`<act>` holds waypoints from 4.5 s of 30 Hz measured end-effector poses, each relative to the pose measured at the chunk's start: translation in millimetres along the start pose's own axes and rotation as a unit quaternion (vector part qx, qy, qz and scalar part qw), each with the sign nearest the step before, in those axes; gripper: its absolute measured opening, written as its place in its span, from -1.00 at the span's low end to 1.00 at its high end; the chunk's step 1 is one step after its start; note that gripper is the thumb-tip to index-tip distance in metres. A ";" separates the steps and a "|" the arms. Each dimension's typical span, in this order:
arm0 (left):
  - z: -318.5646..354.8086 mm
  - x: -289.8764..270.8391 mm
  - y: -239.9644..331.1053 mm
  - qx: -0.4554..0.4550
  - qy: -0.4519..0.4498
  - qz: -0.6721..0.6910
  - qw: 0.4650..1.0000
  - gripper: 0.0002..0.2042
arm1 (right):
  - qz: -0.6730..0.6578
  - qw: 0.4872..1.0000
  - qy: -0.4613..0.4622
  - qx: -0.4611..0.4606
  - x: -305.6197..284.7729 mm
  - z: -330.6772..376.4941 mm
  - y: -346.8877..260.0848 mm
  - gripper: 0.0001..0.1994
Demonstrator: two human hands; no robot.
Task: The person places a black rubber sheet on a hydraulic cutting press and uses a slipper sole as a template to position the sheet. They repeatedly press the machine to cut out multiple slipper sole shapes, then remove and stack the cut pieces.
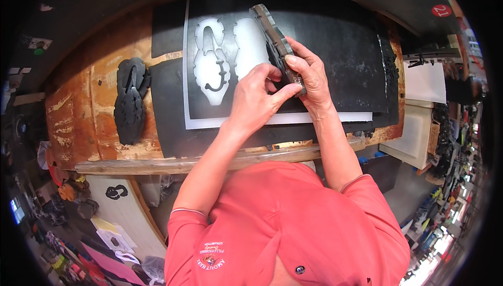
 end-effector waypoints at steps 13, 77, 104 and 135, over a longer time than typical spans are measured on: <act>-7.6 4.3 -28.7 -0.147 -0.042 0.208 0.966 -0.55 | 0.024 1.000 -0.006 -0.005 -2.3 -1.7 2.7 -0.33; 83.0 -163.7 -38.2 0.084 0.286 -0.239 0.924 -0.87 | 0.598 0.746 0.010 -0.293 8.0 24.8 -30.2 -0.30; 154.1 -23.8 -42.9 0.205 0.159 -0.243 0.935 -0.87 | 0.337 0.794 0.150 -0.484 -74.5 92.1 -141.9 -0.96; 153.1 -23.8 -64.0 0.119 0.225 -0.303 0.918 -0.76 | 0.569 0.770 0.093 -0.272 -121.5 157.0 -24.1 -0.70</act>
Point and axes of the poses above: each hand's wrist, its own z-axis away from the middle knuckle, its own x-axis out of the palm, y = z × x, the point moved 9 cm from there along -z, towards the middle knuckle, and after that the axes turned 9 degrees about -x, right-handed, at the moved point
